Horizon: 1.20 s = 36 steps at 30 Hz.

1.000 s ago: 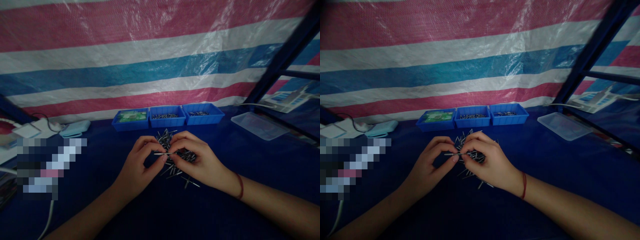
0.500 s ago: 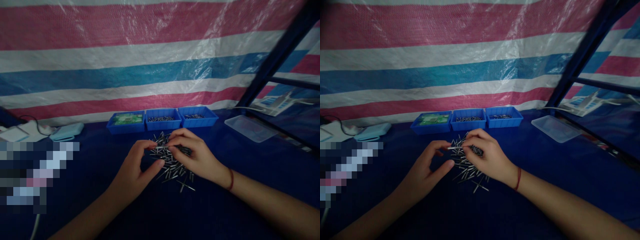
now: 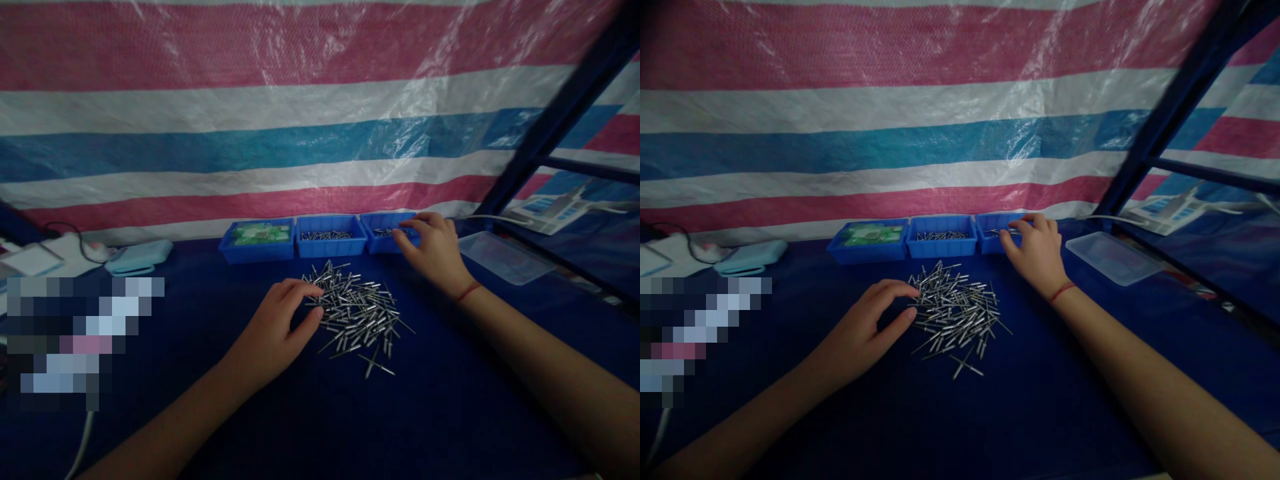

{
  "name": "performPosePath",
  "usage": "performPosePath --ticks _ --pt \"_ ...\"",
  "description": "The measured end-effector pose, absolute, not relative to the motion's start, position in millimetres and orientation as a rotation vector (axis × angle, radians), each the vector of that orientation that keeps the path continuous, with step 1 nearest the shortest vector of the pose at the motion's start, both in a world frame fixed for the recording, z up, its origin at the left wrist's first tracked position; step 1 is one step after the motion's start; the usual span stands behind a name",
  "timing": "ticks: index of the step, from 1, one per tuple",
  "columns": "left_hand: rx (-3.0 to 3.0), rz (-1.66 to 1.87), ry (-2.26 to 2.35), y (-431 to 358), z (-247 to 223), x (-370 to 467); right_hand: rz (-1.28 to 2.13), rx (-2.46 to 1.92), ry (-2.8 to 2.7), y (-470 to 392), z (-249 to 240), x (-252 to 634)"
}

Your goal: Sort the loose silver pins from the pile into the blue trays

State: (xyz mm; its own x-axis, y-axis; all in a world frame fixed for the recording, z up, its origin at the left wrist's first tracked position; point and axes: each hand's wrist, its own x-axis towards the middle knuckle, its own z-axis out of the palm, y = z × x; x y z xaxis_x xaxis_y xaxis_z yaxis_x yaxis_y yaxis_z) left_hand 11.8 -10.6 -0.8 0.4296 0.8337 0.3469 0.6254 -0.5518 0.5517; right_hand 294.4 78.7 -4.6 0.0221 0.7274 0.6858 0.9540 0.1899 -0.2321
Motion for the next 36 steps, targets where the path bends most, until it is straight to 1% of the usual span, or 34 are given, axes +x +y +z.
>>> performPosePath --ticks 8,12,25,36 --pt "2.488 0.699 1.214 -2.7 -2.6 6.8 -0.169 -1.198 -2.089 40.1 6.2 252.0" --pt "2.568 0.592 1.193 -4.1 -2.4 6.4 -0.067 -1.106 -2.168 26.9 7.6 241.4" --pt "2.644 0.514 1.192 -3.0 -4.7 5.8 0.129 -1.016 -2.275 11.9 4.3 226.3" --pt "2.641 0.547 1.193 -3.9 -7.7 7.6 0.16 -1.025 -2.33 9.6 4.5 224.5"
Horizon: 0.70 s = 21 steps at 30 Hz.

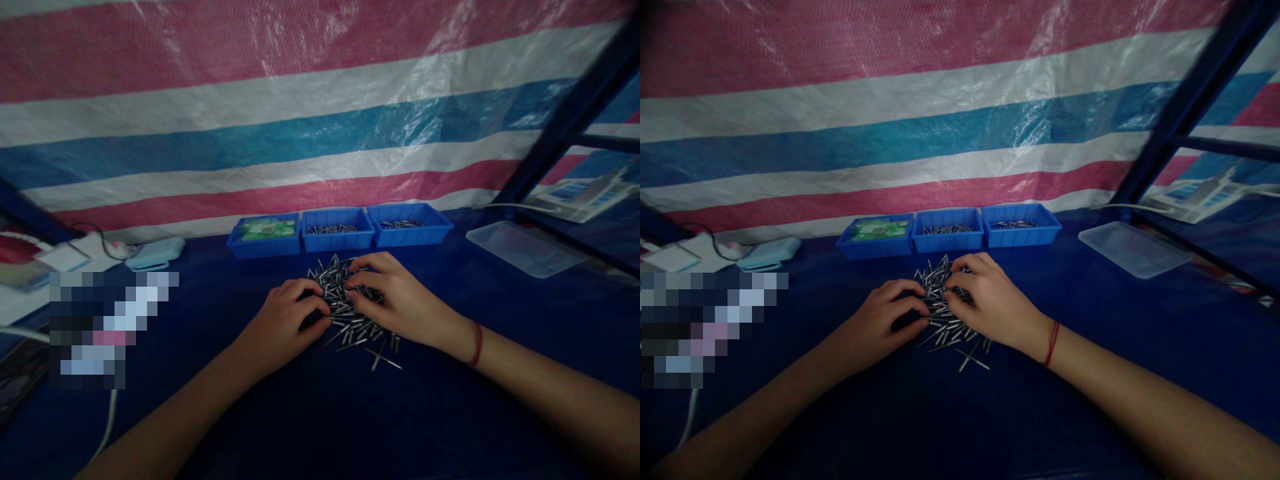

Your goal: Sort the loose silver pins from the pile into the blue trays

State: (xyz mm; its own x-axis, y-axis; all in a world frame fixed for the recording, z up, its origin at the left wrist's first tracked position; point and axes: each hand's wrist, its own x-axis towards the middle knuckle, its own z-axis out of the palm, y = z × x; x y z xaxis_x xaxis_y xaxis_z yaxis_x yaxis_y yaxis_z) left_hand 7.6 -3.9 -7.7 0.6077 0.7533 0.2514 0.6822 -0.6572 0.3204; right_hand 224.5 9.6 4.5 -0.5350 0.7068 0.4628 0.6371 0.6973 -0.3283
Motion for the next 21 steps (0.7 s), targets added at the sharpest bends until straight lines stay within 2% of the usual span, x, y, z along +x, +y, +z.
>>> performPosePath --ticks 10,17,21 --pt "2.493 0.688 1.165 -5.5 -2.6 8.5 0.192 -0.973 -2.289 8.8 5.2 224.4" --pt "2.062 0.851 1.112 -10.6 3.1 15.6 0.587 -0.78 -2.11 0.7 15.6 218.5" --pt "1.86 0.855 1.017 -13.7 4.1 18.7 0.681 -0.702 -2.076 -6.8 20.0 213.5"
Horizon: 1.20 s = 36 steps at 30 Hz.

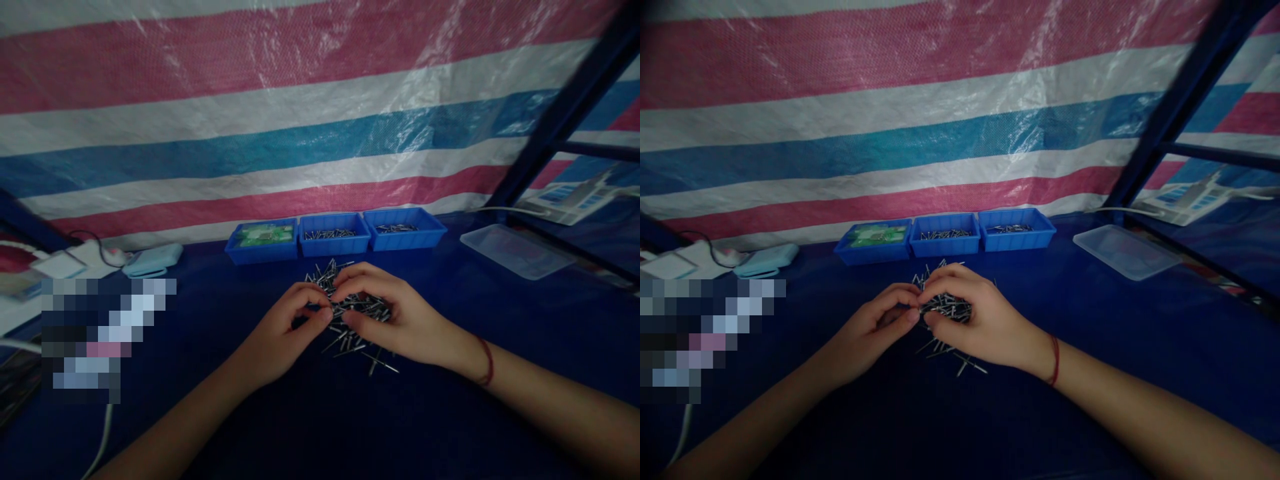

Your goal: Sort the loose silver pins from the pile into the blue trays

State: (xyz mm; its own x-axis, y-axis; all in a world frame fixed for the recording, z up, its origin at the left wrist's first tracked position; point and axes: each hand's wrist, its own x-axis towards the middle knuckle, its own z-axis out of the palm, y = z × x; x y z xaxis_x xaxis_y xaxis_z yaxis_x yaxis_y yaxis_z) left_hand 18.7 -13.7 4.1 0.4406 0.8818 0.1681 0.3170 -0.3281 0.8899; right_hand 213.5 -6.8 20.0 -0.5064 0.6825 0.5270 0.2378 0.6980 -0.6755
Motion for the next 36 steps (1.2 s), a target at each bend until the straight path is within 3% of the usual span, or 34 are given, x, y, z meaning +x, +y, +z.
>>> performPosePath --ticks 21,36 --pt "1.573 0.726 0.829 -18.2 10.8 22.9 0.622 -0.66 -1.943 -10.6 15.5 211.5" --pt "1.862 1.08 0.954 -22.3 10.1 21.9 0.677 -0.711 -1.921 -11.8 15.1 209.6"
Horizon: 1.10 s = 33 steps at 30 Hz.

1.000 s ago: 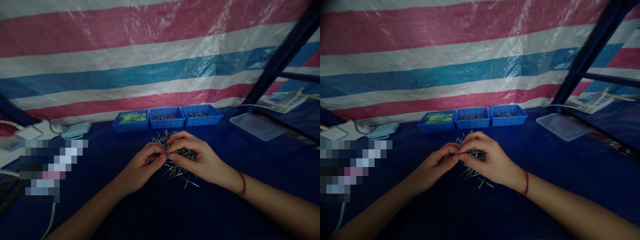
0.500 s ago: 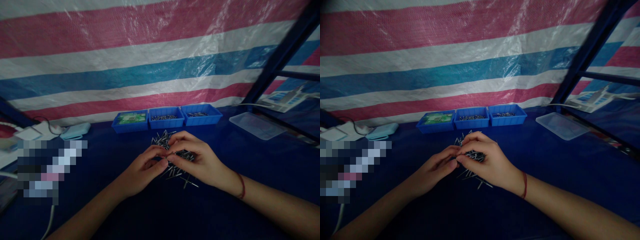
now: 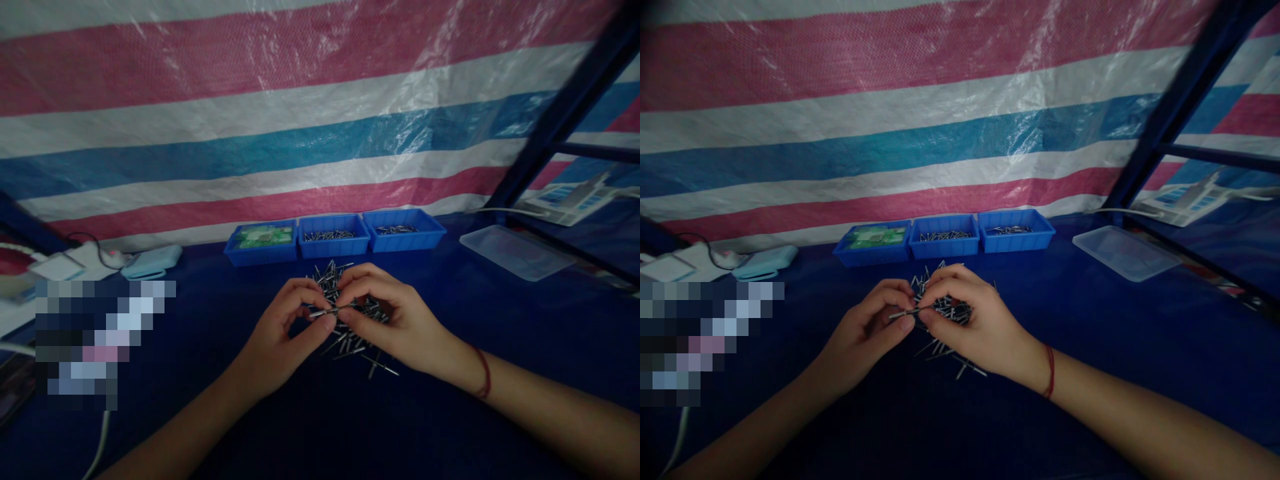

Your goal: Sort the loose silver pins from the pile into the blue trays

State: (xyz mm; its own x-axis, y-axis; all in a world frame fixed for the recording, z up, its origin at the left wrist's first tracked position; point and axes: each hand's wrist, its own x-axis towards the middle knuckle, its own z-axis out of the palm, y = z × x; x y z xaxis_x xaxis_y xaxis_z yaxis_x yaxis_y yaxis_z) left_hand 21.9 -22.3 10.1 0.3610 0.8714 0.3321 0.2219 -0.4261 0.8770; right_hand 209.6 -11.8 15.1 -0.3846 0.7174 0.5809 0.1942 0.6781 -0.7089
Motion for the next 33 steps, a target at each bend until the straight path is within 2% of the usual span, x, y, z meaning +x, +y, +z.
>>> performPosePath --ticks 8,15,18,23,25,29,33 --pt "2.082 1.235 1.019 -26.9 9.9 21.1 0.732 -0.688 -1.961 -12.5 11.9 207.8" --pt "2.105 1.197 1.099 -26.7 10.2 20.9 0.741 -0.698 -2.008 -9.1 15.6 208.8" --pt "2.071 1.18 1.117 -23.5 8.0 20.8 0.498 -0.835 -1.928 8.7 22.1 225.2" --pt "2.128 1.157 1.112 -23.0 6.7 21.3 -0.216 -1.258 -1.689 58.6 28.6 283.8" --pt "2.162 1.134 1.101 -23.6 7.1 21.2 -0.396 -1.412 -1.674 76.2 23.0 306.1" --pt "2.237 1.038 1.107 -19.4 8.8 16.1 -0.453 -1.642 -1.747 94.3 4.9 328.0" --pt "2.406 0.802 1.109 -9.7 10.4 4.4 -0.399 -1.63 -1.789 92.3 1.5 323.6"
